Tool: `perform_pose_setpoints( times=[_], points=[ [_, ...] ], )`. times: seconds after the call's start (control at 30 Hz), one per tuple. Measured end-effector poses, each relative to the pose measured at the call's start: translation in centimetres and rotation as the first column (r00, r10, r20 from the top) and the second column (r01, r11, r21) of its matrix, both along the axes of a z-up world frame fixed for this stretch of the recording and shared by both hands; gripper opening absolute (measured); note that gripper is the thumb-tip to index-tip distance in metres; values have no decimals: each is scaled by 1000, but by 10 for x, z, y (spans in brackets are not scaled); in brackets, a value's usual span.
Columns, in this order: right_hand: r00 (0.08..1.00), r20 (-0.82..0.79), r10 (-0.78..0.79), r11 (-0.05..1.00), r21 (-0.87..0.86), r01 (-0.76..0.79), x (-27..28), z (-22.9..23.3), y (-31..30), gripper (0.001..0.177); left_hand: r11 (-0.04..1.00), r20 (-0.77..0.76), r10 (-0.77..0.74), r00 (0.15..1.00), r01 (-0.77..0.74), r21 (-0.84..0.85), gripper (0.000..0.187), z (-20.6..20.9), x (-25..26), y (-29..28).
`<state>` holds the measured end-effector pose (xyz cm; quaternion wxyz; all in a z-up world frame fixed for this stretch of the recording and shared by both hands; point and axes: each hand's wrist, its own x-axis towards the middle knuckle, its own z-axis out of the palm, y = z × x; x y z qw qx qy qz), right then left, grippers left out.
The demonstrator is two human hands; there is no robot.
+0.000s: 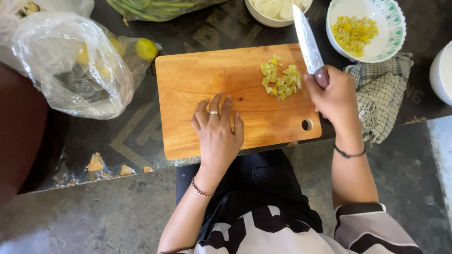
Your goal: The person cuts a lime into small pieces on a wooden board using a knife, then scrapes the pieces to the side and repeats the process with another lime.
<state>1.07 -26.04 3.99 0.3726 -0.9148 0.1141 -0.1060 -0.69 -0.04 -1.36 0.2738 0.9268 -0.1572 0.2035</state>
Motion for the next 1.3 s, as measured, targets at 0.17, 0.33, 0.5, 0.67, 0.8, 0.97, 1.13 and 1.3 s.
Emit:
perform_pose_setpoints(
  times=[0.17,0.33,0.5,0.67,0.8,0.97,1.13,1.3],
  points=[
    [986,-166,22,998,-48,-31,22,17,8,27,1000,6,1,1000,-1,2,39,-2,0,-1],
    [984,-170,61,994,-74,-75,31,12,8,29,1000,8,-5,1000,5,29,40,-4,1,0],
    [969,-239,59,992,-97,-85,37,14,12,26,999,26,-4,1000,3,39,40,-5,1,0],
    [973,-217,78,992,-78,-97,37,22,22,24,1000,27,8,1000,-9,14,39,-5,2,-1],
    [975,-168,147,981,-100,-165,42,10,11,24,1000,33,9,999,-9,-5,39,-9,2,-2],
    [962,-252,107,980,-137,-145,45,17,18,25,999,35,11,999,-10,-33,41,-7,1,-2],
    [935,-350,56,981,-157,-117,44,25,26,31,999,33,9,999,-8,-43,43,-5,0,-1],
    [987,-102,124,936,-318,-151,31,13,11,34,998,34,2,999,0,-64,43,-7,-1,-1]
  ],
)
